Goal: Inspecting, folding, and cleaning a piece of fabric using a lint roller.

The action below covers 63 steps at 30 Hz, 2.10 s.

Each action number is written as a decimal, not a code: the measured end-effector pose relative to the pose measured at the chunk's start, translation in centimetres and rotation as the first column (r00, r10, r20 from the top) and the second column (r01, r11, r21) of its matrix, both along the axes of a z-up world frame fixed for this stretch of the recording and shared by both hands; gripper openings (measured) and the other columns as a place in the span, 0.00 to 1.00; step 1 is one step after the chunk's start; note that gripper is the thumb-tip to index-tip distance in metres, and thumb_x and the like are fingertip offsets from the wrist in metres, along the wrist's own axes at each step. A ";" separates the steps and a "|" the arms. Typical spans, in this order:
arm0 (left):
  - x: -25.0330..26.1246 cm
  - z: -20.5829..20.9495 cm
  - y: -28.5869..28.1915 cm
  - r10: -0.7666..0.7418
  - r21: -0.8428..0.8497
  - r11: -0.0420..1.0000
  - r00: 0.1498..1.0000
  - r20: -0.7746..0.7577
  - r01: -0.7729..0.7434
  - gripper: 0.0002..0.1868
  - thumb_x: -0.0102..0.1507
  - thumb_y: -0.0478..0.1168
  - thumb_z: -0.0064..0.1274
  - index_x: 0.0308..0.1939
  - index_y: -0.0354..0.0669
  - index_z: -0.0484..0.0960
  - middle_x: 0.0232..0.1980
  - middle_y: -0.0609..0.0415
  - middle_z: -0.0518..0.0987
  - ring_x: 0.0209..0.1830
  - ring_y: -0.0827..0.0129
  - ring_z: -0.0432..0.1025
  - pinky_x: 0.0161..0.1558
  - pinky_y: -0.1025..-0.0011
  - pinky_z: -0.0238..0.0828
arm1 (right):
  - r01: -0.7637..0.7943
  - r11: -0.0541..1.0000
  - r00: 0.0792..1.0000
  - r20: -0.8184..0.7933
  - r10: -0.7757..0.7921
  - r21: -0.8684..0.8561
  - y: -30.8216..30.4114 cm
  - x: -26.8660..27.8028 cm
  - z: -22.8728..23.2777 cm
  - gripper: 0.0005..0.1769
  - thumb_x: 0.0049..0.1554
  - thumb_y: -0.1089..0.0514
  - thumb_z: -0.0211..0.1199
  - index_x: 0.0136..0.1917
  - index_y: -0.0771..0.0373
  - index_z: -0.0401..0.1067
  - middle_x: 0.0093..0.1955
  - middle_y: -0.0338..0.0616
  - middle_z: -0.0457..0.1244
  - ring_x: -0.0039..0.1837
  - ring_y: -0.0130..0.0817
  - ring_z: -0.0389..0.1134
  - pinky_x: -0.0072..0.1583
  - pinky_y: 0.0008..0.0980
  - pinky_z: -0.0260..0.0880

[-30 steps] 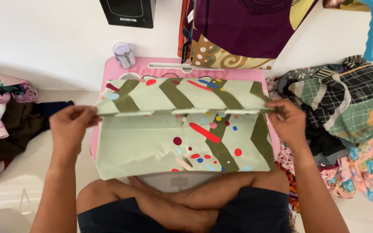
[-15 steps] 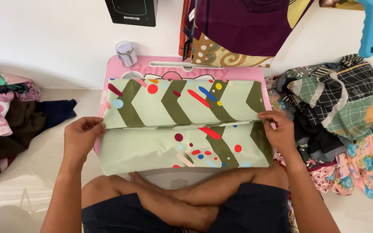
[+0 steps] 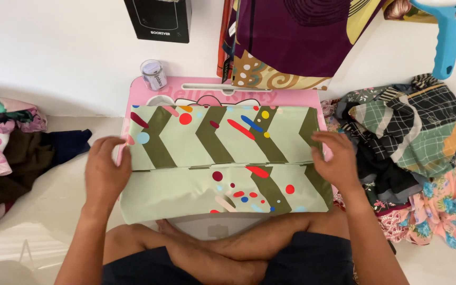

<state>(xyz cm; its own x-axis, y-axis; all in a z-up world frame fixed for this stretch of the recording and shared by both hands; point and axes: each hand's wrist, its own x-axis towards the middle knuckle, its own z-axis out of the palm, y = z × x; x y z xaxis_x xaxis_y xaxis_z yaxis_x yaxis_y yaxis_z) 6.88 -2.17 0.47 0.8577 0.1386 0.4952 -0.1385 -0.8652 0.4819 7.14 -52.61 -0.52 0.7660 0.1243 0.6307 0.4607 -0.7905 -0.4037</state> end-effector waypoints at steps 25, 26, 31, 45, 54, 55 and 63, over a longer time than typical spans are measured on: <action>10.6 -4.0 -1.5 0.072 0.242 0.964 0.771 -0.632 0.108 0.42 0.68 0.76 0.21 0.83 0.67 0.49 0.87 0.60 0.42 0.86 0.56 0.31 0.78 0.36 0.25 | 0.174 0.883 0.713 -0.563 -0.418 -0.435 3.0 7.9 -4.8 0.50 0.65 0.22 0.36 0.85 0.57 0.42 0.88 0.50 0.36 0.87 0.48 0.33 0.82 0.55 0.27; 10.6 -3.9 -1.5 0.068 0.236 0.965 0.768 -0.637 0.110 0.43 0.68 0.76 0.22 0.83 0.65 0.49 0.87 0.60 0.42 0.86 0.55 0.31 0.78 0.35 0.26 | 0.180 0.888 0.708 -0.570 -0.416 -0.424 3.0 7.9 -4.8 0.51 0.65 0.21 0.35 0.85 0.57 0.41 0.88 0.49 0.35 0.87 0.47 0.32 0.82 0.55 0.25; 9.8 -4.0 -1.3 0.064 0.220 0.972 0.817 -0.573 0.078 0.41 0.71 0.71 0.20 0.83 0.57 0.50 0.87 0.52 0.44 0.86 0.53 0.33 0.77 0.34 0.24 | 0.121 0.943 0.740 -0.605 -0.294 -0.310 2.2 6.8 -3.9 0.47 0.67 0.27 0.38 0.85 0.60 0.42 0.88 0.53 0.35 0.87 0.51 0.32 0.81 0.59 0.25; -2.4 -6.1 4.1 -0.167 0.224 0.960 0.985 -0.029 0.169 0.16 0.65 0.49 0.60 0.56 0.55 0.87 0.63 0.58 0.82 0.67 0.60 0.74 0.77 0.43 0.53 | -0.035 0.999 0.950 -0.310 0.033 0.000 -3.4 -3.3 -3.5 0.18 0.55 0.64 0.70 0.60 0.63 0.79 0.66 0.50 0.68 0.70 0.52 0.66 0.71 0.52 0.64; -2.6 -6.4 4.0 -0.088 0.243 0.966 0.996 -0.028 0.092 0.09 0.68 0.45 0.58 0.51 0.55 0.88 0.58 0.61 0.84 0.62 0.60 0.76 0.73 0.40 0.57 | -0.066 0.989 0.987 -0.152 0.045 -0.134 -2.6 -3.4 -2.9 0.03 0.58 0.68 0.68 0.47 0.66 0.80 0.57 0.50 0.71 0.61 0.51 0.71 0.60 0.42 0.74; -2.6 -6.5 4.0 -0.073 0.253 0.964 0.997 -0.027 0.077 0.10 0.67 0.46 0.59 0.51 0.55 0.88 0.58 0.61 0.84 0.61 0.60 0.77 0.72 0.42 0.59 | -0.059 0.986 0.988 -0.152 0.034 -0.158 -2.4 -3.5 -2.7 0.04 0.58 0.67 0.67 0.48 0.66 0.80 0.57 0.49 0.71 0.61 0.49 0.71 0.60 0.41 0.75; -1.3 -7.8 5.0 0.001 0.252 0.968 1.000 -0.004 0.000 0.10 0.68 0.56 0.61 0.46 0.61 0.88 0.47 0.66 0.81 0.53 0.66 0.78 0.68 0.53 0.66 | -0.043 0.933 0.997 -0.074 0.017 -0.357 -2.2 -2.9 -2.2 0.05 0.59 0.66 0.66 0.49 0.65 0.80 0.55 0.47 0.71 0.59 0.44 0.73 0.60 0.37 0.76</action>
<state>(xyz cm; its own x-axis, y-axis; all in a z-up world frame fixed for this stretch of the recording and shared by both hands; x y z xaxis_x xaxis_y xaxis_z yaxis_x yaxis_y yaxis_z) 5.57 2.81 -7.36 0.8599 0.0104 0.5103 -0.1364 -0.9587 0.2494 4.28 -54.79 -2.73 0.7983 0.3557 0.4860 0.4677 -0.8745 -0.1282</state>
